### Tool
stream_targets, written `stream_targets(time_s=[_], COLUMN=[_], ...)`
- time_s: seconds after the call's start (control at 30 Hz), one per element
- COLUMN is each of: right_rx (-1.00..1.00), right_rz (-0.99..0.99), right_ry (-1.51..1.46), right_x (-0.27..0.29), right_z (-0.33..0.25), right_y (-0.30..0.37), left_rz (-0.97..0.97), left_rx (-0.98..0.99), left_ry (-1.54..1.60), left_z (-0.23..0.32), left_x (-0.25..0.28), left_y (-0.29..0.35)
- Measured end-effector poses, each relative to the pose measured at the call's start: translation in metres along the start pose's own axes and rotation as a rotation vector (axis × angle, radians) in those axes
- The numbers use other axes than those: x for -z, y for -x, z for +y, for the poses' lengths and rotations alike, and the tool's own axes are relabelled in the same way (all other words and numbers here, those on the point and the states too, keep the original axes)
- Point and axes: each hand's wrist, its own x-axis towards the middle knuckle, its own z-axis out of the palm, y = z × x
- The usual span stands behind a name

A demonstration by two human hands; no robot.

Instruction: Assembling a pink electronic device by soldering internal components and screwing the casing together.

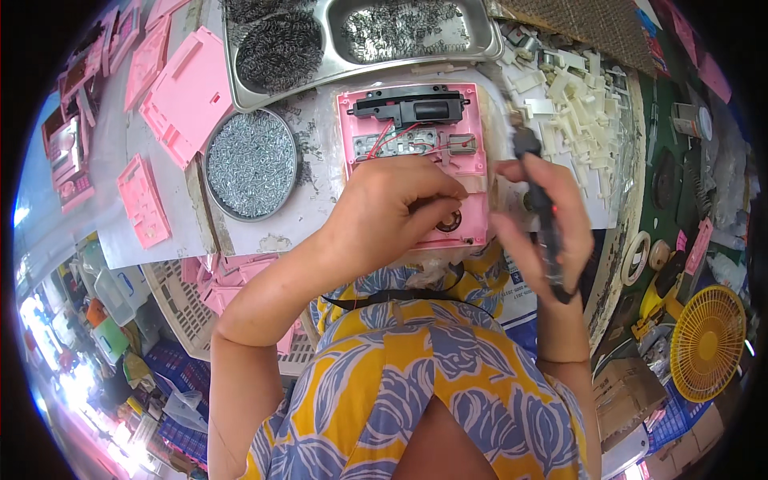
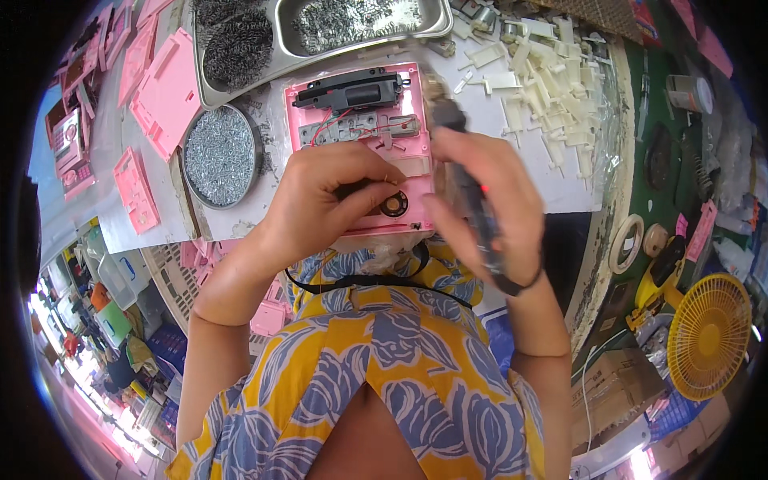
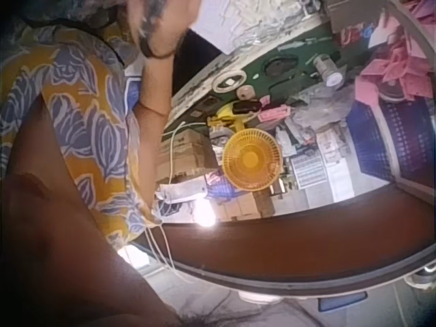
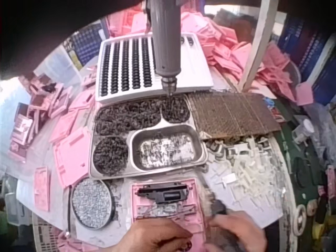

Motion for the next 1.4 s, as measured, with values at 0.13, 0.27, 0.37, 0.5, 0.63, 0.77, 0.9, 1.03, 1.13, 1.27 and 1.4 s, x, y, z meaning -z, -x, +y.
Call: stream_targets(time_s=[0.13, 0.27, 0.37, 0.5, 0.63, 0.77, 0.9, 1.03, 1.13, 1.27, 1.4], right_rx=[-0.081, -0.061, 0.129, -0.050, -0.113, -0.053, -0.063, -0.055, -0.050, -0.036, -0.099], right_rz=[0.039, 0.063, 0.020, 0.153, 0.042, -0.115, -0.132, -0.152, -0.168, -0.180, -0.178], right_ry=[-0.105, -0.015, 0.174, -0.093, -0.215, -0.187, -0.175, -0.168, -0.152, -0.126, -0.168], right_x=[-0.031, -0.033, -0.020, 0.030, 0.047, 0.041, 0.037, 0.035, 0.034, 0.034, 0.040], right_z=[-0.005, -0.005, -0.002, -0.011, -0.015, -0.009, -0.009, -0.008, -0.008, -0.008, -0.004], right_y=[-0.011, -0.011, -0.004, 0.016, 0.030, 0.026, 0.024, 0.021, 0.018, 0.017, 0.023], left_rz=[0.001, 0.056, 0.063, 0.075, 0.095, 0.115, 0.117, 0.127, 0.131, 0.121, 0.127], left_rx=[0.252, 0.157, -0.096, -0.145, -0.110, -0.085, -0.057, -0.060, -0.062, -0.056, -0.057], left_ry=[0.132, 0.112, -0.034, -0.171, -0.298, -0.363, -0.375, -0.383, -0.389, -0.401, -0.429], left_z=[0.016, 0.012, 0.000, 0.002, 0.009, 0.012, 0.016, 0.014, 0.015, 0.016, 0.015], left_x=[0.002, -0.002, -0.003, -0.006, -0.009, -0.011, -0.013, -0.014, -0.015, -0.015, -0.015], left_y=[-0.001, 0.003, 0.003, 0.009, 0.009, 0.008, 0.009, 0.010, 0.010, 0.009, 0.011])
